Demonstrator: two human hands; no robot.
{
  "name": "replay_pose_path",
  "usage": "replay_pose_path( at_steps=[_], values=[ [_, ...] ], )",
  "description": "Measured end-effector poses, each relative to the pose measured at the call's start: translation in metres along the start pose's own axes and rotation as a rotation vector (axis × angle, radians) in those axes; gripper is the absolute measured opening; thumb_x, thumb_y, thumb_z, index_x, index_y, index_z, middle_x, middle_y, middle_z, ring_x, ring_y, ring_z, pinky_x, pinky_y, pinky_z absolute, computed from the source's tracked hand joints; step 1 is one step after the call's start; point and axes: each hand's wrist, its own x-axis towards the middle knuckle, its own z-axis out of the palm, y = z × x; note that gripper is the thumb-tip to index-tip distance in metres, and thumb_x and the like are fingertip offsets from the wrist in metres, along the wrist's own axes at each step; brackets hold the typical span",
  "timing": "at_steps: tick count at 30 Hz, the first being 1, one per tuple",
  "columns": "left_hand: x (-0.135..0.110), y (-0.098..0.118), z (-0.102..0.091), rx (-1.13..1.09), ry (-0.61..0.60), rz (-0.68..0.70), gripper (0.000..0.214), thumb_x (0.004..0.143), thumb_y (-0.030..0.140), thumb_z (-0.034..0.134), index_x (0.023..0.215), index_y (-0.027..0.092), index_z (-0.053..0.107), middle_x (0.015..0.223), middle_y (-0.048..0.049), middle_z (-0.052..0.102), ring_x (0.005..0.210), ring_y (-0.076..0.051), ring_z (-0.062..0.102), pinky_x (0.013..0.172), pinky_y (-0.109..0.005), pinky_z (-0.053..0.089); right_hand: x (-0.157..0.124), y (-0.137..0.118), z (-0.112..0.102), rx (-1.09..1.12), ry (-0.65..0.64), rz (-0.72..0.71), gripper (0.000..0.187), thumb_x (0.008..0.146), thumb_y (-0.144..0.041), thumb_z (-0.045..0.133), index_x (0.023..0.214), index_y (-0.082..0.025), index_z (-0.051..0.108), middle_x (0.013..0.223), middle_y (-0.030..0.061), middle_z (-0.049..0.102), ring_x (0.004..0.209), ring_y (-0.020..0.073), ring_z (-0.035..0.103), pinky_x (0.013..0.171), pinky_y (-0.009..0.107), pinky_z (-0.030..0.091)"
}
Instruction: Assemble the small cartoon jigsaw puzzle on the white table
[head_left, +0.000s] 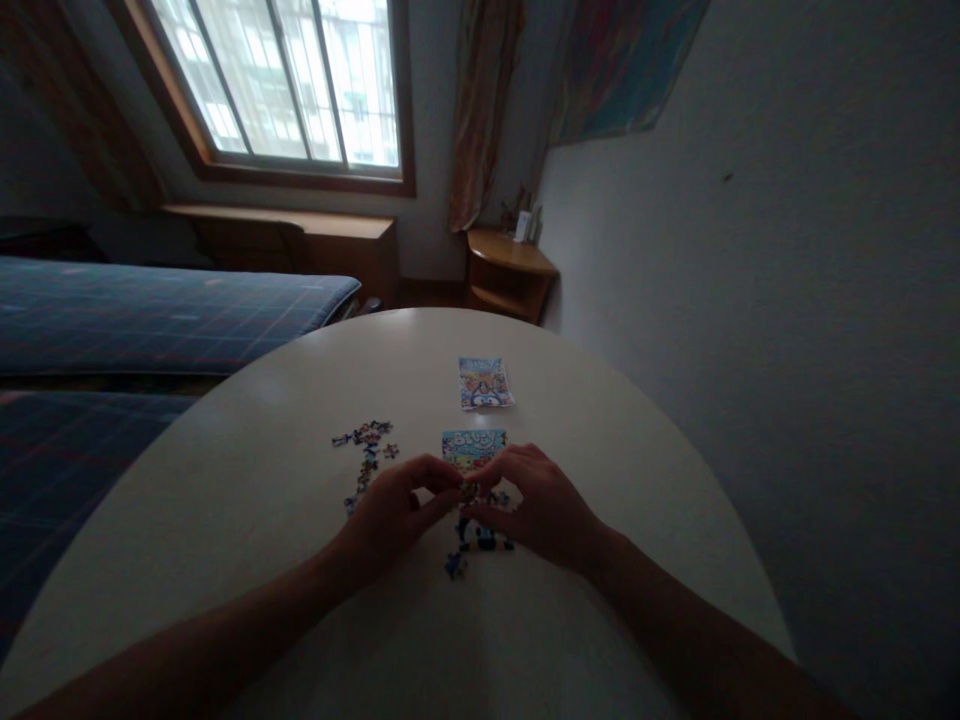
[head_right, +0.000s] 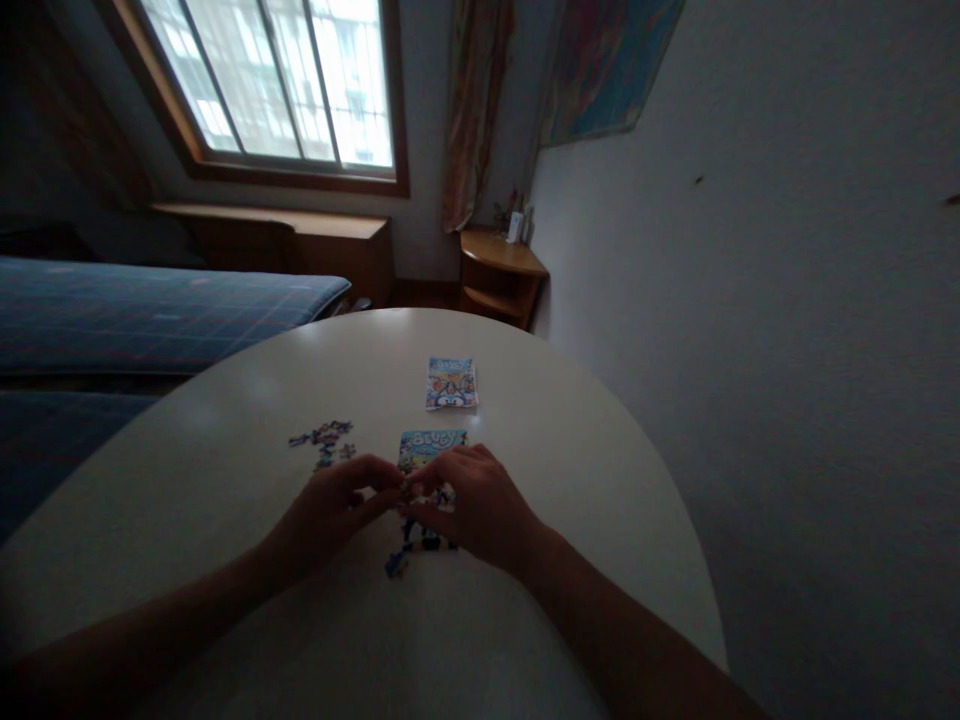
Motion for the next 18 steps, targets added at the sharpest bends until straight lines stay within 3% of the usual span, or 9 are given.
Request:
replay_pose_path(
  at_steps=[9, 18],
  values=[
    [-0.0007, 0.0013, 0.0005, 0.032, -0.055, 0.001, 0.023, 0.086, 0.034, 0.064, 0.101, 0.022, 0.076, 0.092, -0.0038, 0.078, 0.079, -0.018, 0.072, 0.061, -0.022, 0.052, 0.0007, 0.0007, 0.0054, -0.06, 0.036, 0.024, 0.032, 0.078, -0.045, 0.078, 0.075, -0.021, 0.058, 0.072, -0.0005, 0.069, 0.07, 0.0165, 0.065, 0.074, 0.03, 0.04],
    [0.0015, -0.0002, -0.002, 0.091, -0.013, 0.002, 0.022, 0.086, 0.035, 0.063, 0.101, 0.024, 0.076, 0.09, -0.0022, 0.079, 0.077, -0.018, 0.072, 0.064, -0.024, 0.053, 0.0024, -0.0024, 0.0013, -0.055, 0.043, 0.038, 0.02, 0.084, -0.036, 0.074, 0.092, -0.02, 0.064, 0.078, 0.0005, 0.071, 0.075, 0.016, 0.067, 0.077, 0.031, 0.043]
  ],
)
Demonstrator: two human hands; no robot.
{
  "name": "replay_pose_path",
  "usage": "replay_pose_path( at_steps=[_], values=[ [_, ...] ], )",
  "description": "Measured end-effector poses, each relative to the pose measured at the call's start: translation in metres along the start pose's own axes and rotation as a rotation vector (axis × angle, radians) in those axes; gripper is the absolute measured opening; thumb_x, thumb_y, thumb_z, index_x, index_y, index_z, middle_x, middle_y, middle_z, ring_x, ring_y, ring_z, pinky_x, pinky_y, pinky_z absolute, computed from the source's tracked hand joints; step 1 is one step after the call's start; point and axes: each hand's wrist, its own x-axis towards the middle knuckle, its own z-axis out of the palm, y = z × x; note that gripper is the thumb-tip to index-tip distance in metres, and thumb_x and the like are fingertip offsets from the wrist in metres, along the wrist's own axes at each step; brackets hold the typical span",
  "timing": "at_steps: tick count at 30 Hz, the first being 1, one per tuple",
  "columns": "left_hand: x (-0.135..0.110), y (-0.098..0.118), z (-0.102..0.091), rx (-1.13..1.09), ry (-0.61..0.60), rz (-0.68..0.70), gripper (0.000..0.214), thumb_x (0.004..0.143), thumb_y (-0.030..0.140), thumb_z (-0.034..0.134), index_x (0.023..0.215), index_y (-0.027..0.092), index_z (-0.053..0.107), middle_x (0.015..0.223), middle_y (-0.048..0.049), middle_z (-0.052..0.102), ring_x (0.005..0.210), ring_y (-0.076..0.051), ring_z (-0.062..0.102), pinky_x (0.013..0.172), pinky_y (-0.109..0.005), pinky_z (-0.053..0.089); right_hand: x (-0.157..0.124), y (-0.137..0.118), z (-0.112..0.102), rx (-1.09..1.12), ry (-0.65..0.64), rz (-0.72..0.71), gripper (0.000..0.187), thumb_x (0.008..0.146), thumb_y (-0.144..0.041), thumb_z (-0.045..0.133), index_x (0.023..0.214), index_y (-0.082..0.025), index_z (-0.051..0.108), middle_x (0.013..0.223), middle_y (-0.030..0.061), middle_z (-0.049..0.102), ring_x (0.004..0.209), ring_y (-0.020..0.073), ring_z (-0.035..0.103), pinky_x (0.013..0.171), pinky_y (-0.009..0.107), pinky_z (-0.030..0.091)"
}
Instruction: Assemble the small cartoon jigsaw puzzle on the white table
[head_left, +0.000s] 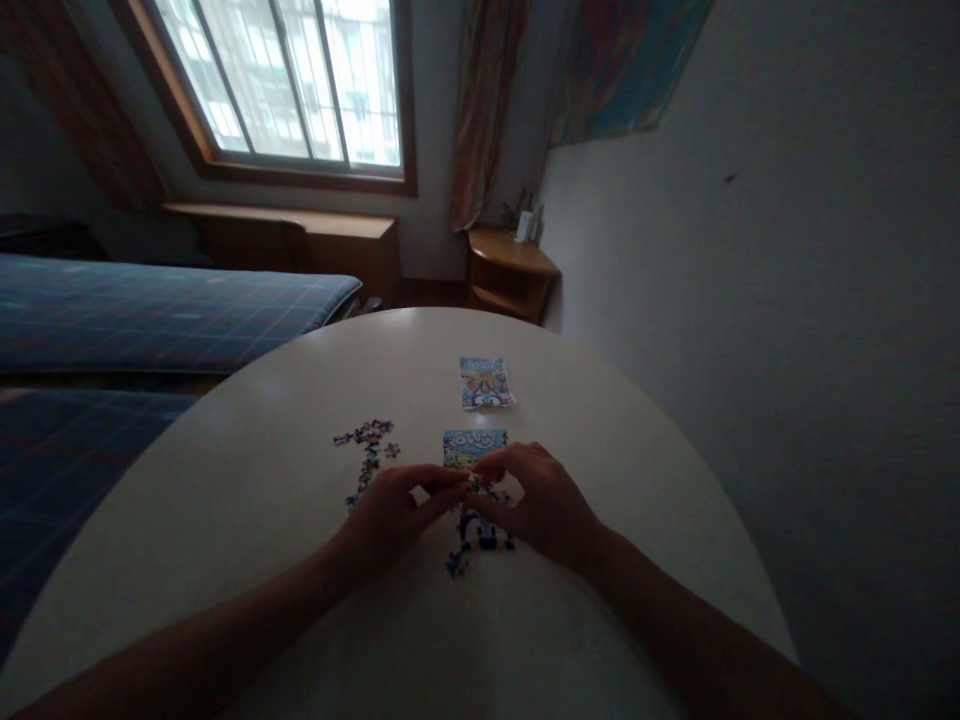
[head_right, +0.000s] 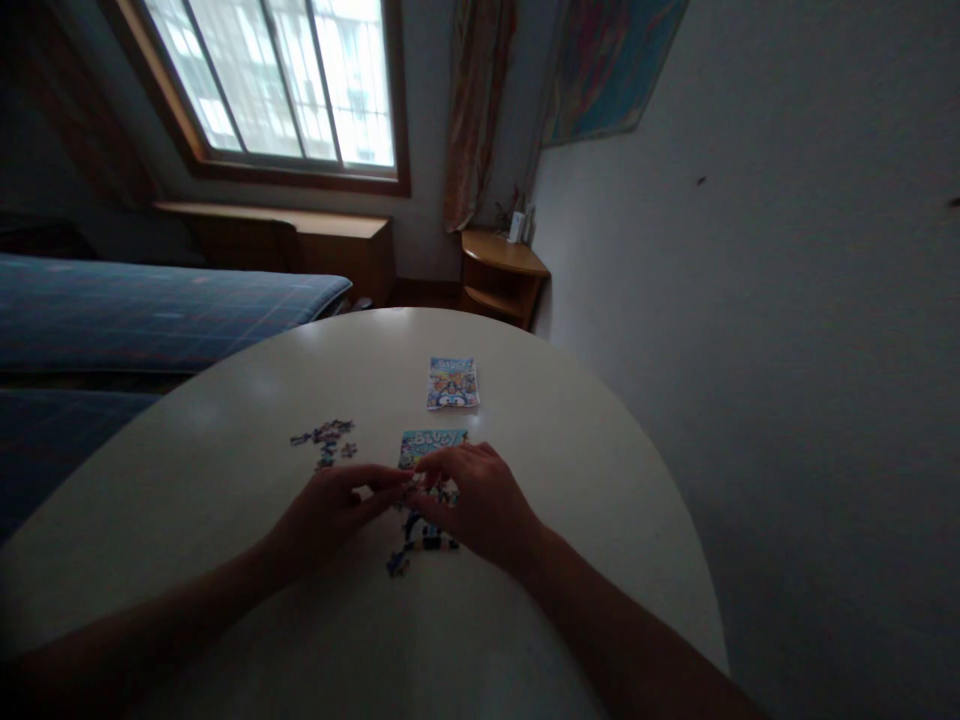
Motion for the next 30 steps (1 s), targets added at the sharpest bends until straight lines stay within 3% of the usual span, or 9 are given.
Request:
replay_pose_path(
  at_steps=[4, 8, 13, 17, 20, 26, 30],
  values=[
    [0.001, 0.0, 0.0, -0.017, 0.017, -0.028, 0.021, 0.083, 0.034, 0.065, 0.097, 0.02, 0.071, 0.077, -0.0013, 0.077, 0.065, -0.016, 0.07, 0.059, -0.023, 0.05, 0.0, 0.0, 0.001, 0.003, -0.029, -0.022, 0.017, 0.087, -0.038, 0.071, 0.09, -0.022, 0.067, 0.08, 0.0004, 0.072, 0.076, 0.0156, 0.067, 0.077, 0.031, 0.043],
    [0.002, -0.002, -0.002, -0.028, 0.013, -0.035, 0.018, 0.083, 0.035, 0.066, 0.094, 0.02, 0.067, 0.076, -0.0015, 0.077, 0.066, -0.016, 0.07, 0.058, -0.023, 0.05, 0.001, 0.007, -0.003, -0.022, -0.027, 0.003, 0.02, 0.081, -0.039, 0.077, 0.084, -0.022, 0.067, 0.077, -0.0006, 0.072, 0.074, 0.0154, 0.067, 0.077, 0.032, 0.044],
    [0.006, -0.017, -0.012, 0.204, 0.108, 0.019, 0.016, 0.088, 0.033, 0.062, 0.096, 0.022, 0.07, 0.089, -0.0024, 0.075, 0.069, -0.016, 0.068, 0.06, -0.026, 0.051, 0.005, 0.03, -0.025, -0.115, 0.003, 0.143, 0.018, 0.082, -0.038, 0.076, 0.081, -0.022, 0.068, 0.078, 0.0005, 0.073, 0.071, 0.0165, 0.067, 0.076, 0.034, 0.047],
    [0.011, -0.031, -0.02, 0.361, 0.132, 0.168, 0.014, 0.089, 0.025, 0.058, 0.098, 0.024, 0.069, 0.106, -0.0037, 0.073, 0.092, -0.02, 0.068, 0.084, -0.036, 0.054, 0.006, 0.043, -0.037, -0.137, 0.027, 0.236, 0.016, 0.083, -0.037, 0.074, 0.08, -0.022, 0.069, 0.079, 0.0017, 0.074, 0.068, 0.017, 0.067, 0.069, 0.033, 0.049],
    [0.013, -0.036, -0.018, 0.403, 0.101, 0.248, 0.015, 0.091, 0.022, 0.056, 0.096, 0.024, 0.069, 0.111, -0.0039, 0.071, 0.103, -0.021, 0.065, 0.096, -0.041, 0.05, 0.006, 0.042, -0.03, -0.128, 0.005, 0.249, 0.014, 0.081, -0.032, 0.077, 0.079, -0.021, 0.069, 0.079, 0.0013, 0.074, 0.069, 0.017, 0.067, 0.071, 0.033, 0.048],
    [0.009, -0.031, -0.004, 0.455, 0.066, 0.294, 0.016, 0.09, 0.022, 0.059, 0.103, 0.024, 0.069, 0.115, -0.005, 0.07, 0.107, -0.022, 0.063, 0.097, -0.042, 0.05, 0.006, 0.026, 0.0, -0.154, -0.029, 0.249, 0.017, 0.075, -0.029, 0.082, 0.081, -0.021, 0.069, 0.081, 0.0025, 0.072, 0.078, 0.0198, 0.066, 0.078, 0.036, 0.045],
    [0.008, -0.027, 0.0, 0.481, 0.055, 0.324, 0.016, 0.091, 0.022, 0.06, 0.105, 0.023, 0.069, 0.115, -0.0058, 0.07, 0.107, -0.022, 0.062, 0.097, -0.043, 0.05, 0.009, 0.02, 0.01, -0.152, -0.039, 0.265, 0.015, 0.074, -0.027, 0.081, 0.082, -0.021, 0.07, 0.089, 0.0036, 0.071, 0.086, 0.0218, 0.065, 0.082, 0.038, 0.044]
  ],
)
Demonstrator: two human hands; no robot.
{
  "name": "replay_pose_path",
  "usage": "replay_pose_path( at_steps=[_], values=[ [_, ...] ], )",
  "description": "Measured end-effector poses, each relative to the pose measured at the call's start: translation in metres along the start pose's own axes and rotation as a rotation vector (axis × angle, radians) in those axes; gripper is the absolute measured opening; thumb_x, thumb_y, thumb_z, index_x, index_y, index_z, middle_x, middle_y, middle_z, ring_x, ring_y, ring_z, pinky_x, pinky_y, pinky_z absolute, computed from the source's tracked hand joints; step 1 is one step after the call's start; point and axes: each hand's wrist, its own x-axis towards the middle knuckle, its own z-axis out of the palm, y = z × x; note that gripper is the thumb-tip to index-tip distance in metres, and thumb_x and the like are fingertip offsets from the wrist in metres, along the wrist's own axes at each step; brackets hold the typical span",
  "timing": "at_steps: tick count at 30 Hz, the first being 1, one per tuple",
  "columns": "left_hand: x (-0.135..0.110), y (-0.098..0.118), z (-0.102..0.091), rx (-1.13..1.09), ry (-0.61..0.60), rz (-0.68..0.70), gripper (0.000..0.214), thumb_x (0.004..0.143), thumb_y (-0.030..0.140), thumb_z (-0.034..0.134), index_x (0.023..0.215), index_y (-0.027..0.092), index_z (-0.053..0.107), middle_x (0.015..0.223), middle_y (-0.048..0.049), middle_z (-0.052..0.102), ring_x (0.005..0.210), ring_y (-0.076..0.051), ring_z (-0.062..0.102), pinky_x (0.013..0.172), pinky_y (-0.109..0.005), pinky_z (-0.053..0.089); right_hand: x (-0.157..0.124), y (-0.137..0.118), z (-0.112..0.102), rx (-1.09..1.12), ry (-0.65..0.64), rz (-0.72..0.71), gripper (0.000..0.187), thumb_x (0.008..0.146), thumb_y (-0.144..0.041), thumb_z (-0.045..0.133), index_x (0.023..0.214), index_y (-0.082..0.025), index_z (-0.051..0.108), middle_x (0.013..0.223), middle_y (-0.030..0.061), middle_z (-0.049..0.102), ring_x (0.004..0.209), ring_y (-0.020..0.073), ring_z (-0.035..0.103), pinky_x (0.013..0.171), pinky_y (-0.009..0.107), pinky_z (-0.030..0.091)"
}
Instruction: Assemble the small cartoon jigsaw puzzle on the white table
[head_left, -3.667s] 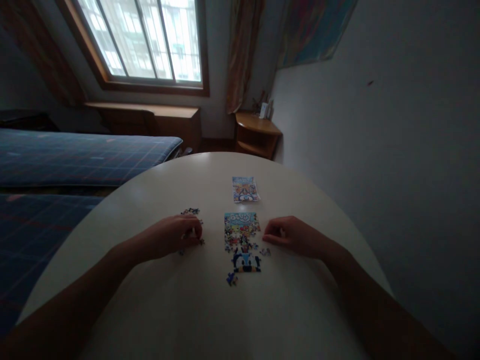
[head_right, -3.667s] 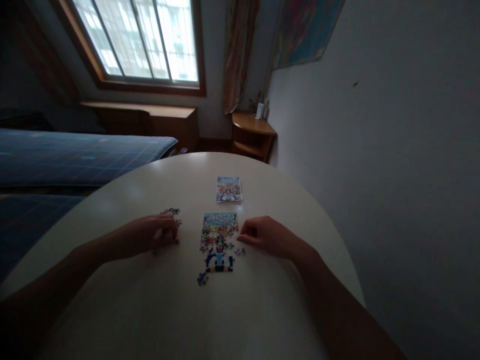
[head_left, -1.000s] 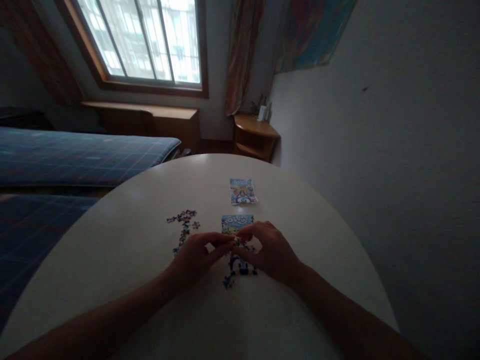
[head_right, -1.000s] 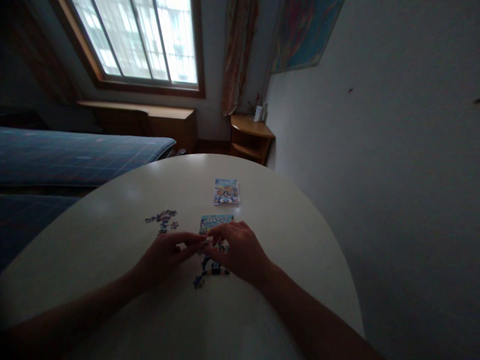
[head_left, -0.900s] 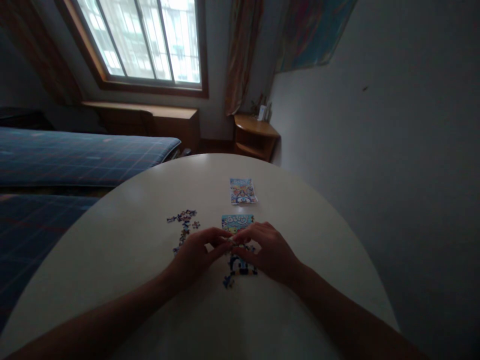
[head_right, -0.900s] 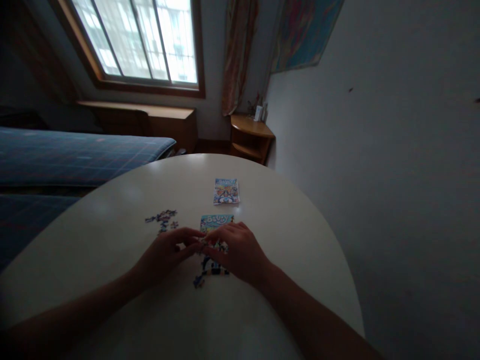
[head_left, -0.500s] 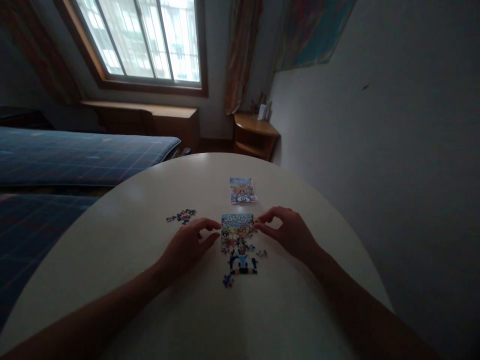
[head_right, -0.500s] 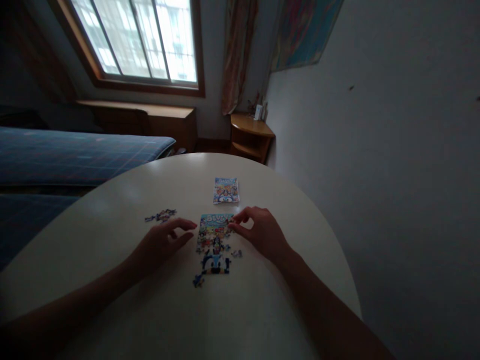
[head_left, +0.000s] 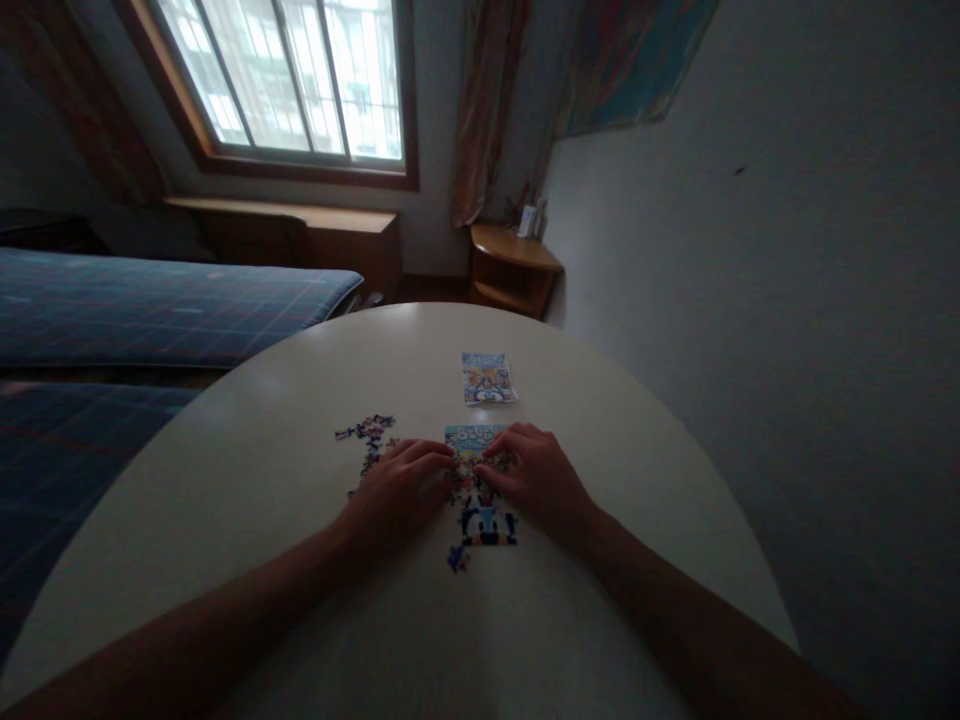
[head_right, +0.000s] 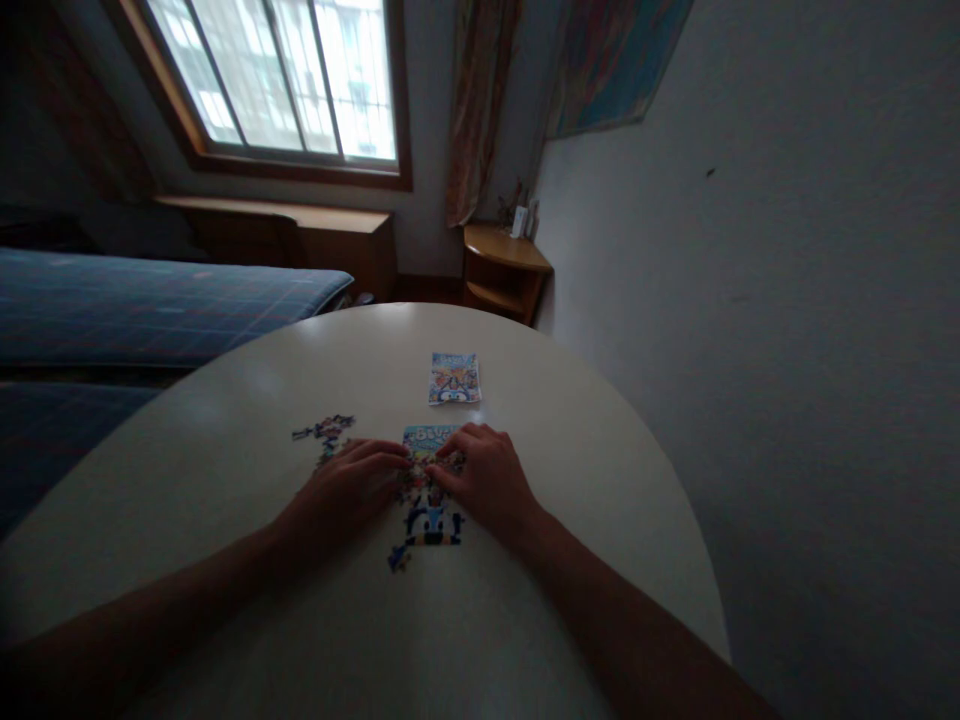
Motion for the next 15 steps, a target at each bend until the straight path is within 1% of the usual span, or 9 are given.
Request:
replay_pose_path(
  at_steps=[5, 12, 15],
  values=[
    [0.0012, 0.0016, -0.0015, 0.036, -0.021, 0.018, 0.015, 0.092, 0.022, 0.06, 0.105, 0.022, 0.067, 0.114, -0.0061, 0.07, 0.104, -0.023, 0.063, 0.096, -0.042, 0.05, 0.0009, -0.003, 0.0042, 0.024, 0.0, 0.022, 0.013, 0.073, -0.024, 0.081, 0.079, -0.021, 0.07, 0.087, 0.0039, 0.07, 0.086, 0.022, 0.064, 0.081, 0.037, 0.045],
    [0.0016, 0.003, -0.0015, 0.035, -0.029, 0.012, 0.015, 0.093, 0.024, 0.058, 0.105, 0.023, 0.068, 0.113, -0.0058, 0.07, 0.104, -0.023, 0.062, 0.095, -0.041, 0.05, 0.0, -0.0026, 0.0068, 0.015, -0.015, 0.011, 0.013, 0.073, -0.028, 0.081, 0.079, -0.022, 0.07, 0.087, 0.004, 0.069, 0.089, 0.0233, 0.063, 0.084, 0.039, 0.045],
    [0.002, 0.0043, -0.003, 0.044, -0.036, 0.009, 0.016, 0.094, 0.023, 0.057, 0.105, 0.022, 0.068, 0.113, -0.0063, 0.07, 0.104, -0.023, 0.062, 0.096, -0.042, 0.05, -0.0004, -0.0015, 0.0058, 0.029, -0.022, 0.011, 0.01, 0.073, -0.028, 0.08, 0.077, -0.023, 0.072, 0.09, 0.0042, 0.069, 0.091, 0.0228, 0.062, 0.086, 0.04, 0.045]
  ],
)
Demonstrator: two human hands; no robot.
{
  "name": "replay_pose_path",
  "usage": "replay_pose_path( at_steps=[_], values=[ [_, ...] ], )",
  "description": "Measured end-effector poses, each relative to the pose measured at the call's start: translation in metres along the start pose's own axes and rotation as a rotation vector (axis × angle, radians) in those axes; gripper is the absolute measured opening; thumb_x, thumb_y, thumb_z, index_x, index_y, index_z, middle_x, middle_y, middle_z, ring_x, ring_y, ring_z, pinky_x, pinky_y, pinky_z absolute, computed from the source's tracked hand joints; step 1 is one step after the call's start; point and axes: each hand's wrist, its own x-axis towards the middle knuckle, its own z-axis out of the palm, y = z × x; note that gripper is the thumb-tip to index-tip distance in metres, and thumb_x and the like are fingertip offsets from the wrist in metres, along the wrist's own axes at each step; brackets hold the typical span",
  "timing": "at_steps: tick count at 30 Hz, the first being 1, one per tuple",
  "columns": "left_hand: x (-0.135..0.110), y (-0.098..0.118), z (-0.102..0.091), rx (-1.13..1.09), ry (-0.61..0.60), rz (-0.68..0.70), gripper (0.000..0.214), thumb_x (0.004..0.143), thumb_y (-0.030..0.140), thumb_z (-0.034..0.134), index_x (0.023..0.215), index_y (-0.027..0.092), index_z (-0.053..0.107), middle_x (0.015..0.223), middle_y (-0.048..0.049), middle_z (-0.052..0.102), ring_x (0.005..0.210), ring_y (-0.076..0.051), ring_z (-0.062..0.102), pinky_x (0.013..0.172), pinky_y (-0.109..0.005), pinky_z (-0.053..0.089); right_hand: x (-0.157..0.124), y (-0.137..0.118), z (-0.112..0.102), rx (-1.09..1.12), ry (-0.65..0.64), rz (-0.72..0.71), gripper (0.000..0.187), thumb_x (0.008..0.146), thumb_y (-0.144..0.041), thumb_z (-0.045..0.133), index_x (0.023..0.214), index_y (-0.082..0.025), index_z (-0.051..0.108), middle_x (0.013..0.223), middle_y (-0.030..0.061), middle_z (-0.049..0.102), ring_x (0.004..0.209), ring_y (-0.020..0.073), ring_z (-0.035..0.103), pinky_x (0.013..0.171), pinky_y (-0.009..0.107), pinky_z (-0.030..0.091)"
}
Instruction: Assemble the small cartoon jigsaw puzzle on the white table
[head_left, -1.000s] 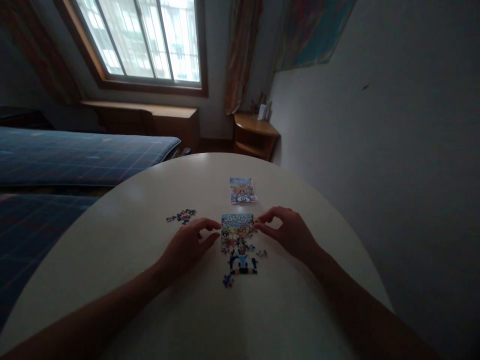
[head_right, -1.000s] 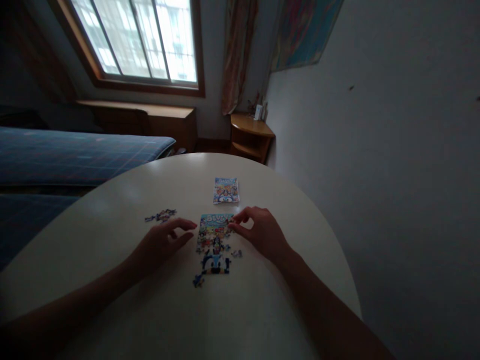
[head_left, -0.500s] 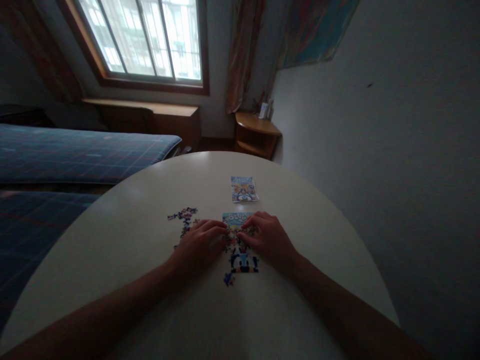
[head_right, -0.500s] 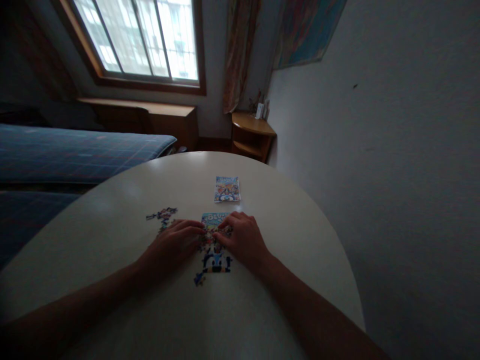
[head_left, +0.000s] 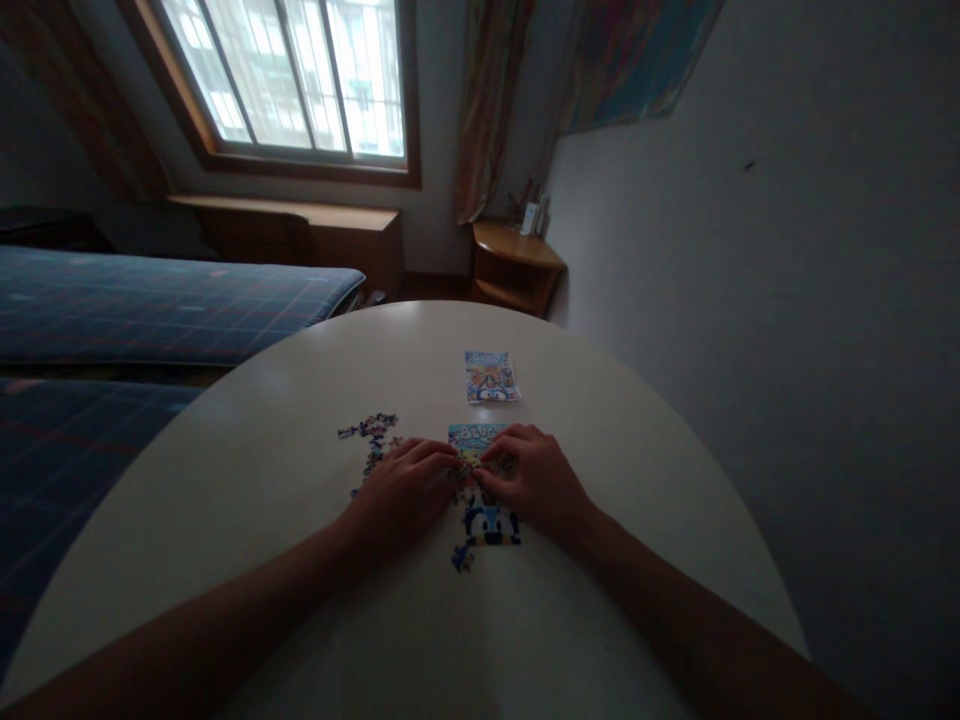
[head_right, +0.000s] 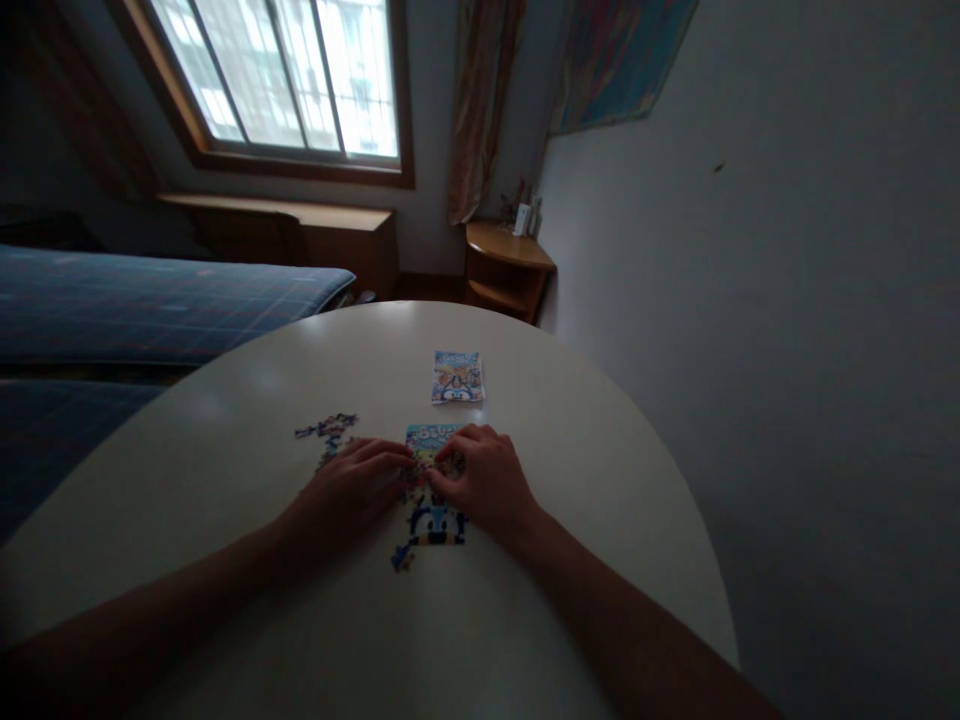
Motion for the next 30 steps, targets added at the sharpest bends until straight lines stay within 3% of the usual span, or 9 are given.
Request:
replay_pose_path(
  at_steps=[12, 30],
  values=[
    [-0.0015, -0.0015, 0.0008, 0.039, -0.011, 0.063, 0.019, 0.095, 0.023, 0.058, 0.109, 0.025, 0.071, 0.114, -0.0047, 0.069, 0.104, -0.021, 0.062, 0.095, -0.041, 0.051, -0.0031, 0.0016, 0.0003, -0.026, -0.052, -0.005, 0.017, 0.076, -0.026, 0.076, 0.093, -0.025, 0.075, 0.102, 0.0043, 0.069, 0.099, 0.0229, 0.061, 0.091, 0.041, 0.044],
    [-0.0027, -0.0014, -0.0017, 0.163, -0.046, 0.139, 0.024, 0.098, 0.027, 0.053, 0.117, 0.029, 0.068, 0.117, -0.004, 0.067, 0.105, -0.022, 0.06, 0.092, -0.044, 0.053, -0.0009, -0.0033, -0.0019, -0.006, -0.055, 0.014, 0.012, 0.076, -0.023, 0.074, 0.087, -0.023, 0.072, 0.098, 0.0051, 0.069, 0.099, 0.0242, 0.061, 0.089, 0.041, 0.043]
  ],
)
